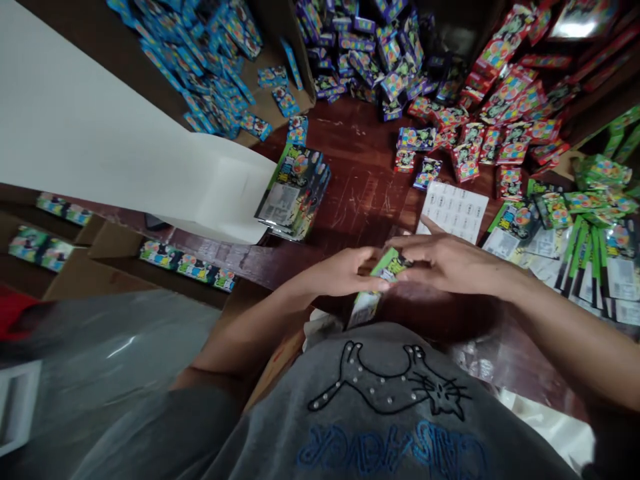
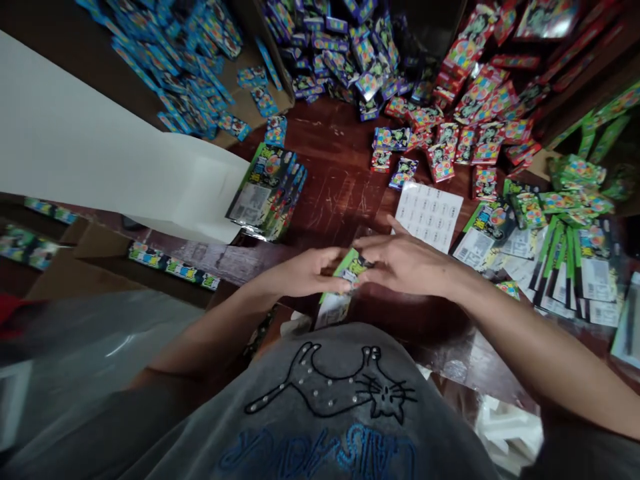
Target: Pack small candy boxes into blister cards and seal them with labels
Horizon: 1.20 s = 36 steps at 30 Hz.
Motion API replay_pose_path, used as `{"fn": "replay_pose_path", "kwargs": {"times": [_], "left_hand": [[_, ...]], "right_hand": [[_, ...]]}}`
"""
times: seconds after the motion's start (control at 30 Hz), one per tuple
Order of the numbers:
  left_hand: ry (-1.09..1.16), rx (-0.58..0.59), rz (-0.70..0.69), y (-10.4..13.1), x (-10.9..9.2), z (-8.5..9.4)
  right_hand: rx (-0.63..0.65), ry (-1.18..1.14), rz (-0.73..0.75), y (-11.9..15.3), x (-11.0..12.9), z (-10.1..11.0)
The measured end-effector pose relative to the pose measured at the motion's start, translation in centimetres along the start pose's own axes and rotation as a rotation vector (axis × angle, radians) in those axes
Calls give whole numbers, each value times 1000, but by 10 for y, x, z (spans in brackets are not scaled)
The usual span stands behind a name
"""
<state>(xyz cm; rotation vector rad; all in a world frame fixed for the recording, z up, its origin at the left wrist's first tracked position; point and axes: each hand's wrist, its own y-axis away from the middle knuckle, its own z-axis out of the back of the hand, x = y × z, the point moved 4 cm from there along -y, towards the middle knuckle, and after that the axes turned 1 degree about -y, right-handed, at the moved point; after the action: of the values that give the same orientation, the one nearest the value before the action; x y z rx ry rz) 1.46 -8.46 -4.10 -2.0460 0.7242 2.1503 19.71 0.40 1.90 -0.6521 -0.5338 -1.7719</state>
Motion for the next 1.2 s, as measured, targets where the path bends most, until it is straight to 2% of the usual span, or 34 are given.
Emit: {"fn": "replay_pose_path", "kwargs": {"times": [0.03,0.07,0.1,0.17,0.2,0.23,0.27,0.33,0.37,0.43,0.57,0.63,0.7,0.77,0.8,0.83,0.9,0.97,1.03,1.07,1.13,1.2], "left_hand": [[74,6,15,1,4,-2],[121,-22,24,1,7,-3],[140,-86,28,1,10,-2],[132,-298,6,1,15,2],[127,-415,-10,1,17,4],[122,-519,-25,0,20,5],[108,-609,-33,-1,22,6],[21,-752,-20,-3,25,8],[-44,-818,-2,-5,27,9],[-159,-928,31,-8,29,12],[-235,-1001,64,-17,33,15],[-286,-956,28,-17,31,15],[-386,-907,-72,-10,18,22],[-572,-937,-182,2,-8,47],[-701,-998,-211,8,-24,68],[-849,-1020,-220,9,-41,94],[-1103,-982,-118,-4,-70,159],[-1252,-822,41,-36,-87,228],[-1326,-566,161,-76,-91,283],[-1359,-415,190,-96,-88,302],[-1378,-305,220,-126,-81,328],[-1387,-260,238,-146,-70,341]], "right_hand": [[25,-43,38,3,-1,1],[-5,-64,42,5,-3,3],[-93,-72,11,6,-8,3],[-390,-124,-128,7,-19,-1],[-526,-178,-222,7,-25,-9],[-608,-238,-326,6,-29,-22],[-618,-283,-430,3,-30,-38],[-519,-278,-627,-7,-28,-72],[-476,-242,-700,-11,-25,-86],[-474,-180,-769,-20,-18,-103],[-522,-161,-757,-34,-19,-111],[-515,-152,-761,-35,-27,-109],[-492,-138,-775,-31,-35,-103],[-453,-129,-789,-26,-44,-86],[-437,-114,-779,-24,-48,-72],[-433,-77,-754,-24,-54,-53],[-453,82,-647,-31,-70,-3],[-476,353,-482,-48,-93,53],[-393,566,-375,-76,-125,97],[-308,624,-373,-93,-143,112],[-122,690,-421,-123,-173,130],[3,718,-461,-144,-187,134]]}}
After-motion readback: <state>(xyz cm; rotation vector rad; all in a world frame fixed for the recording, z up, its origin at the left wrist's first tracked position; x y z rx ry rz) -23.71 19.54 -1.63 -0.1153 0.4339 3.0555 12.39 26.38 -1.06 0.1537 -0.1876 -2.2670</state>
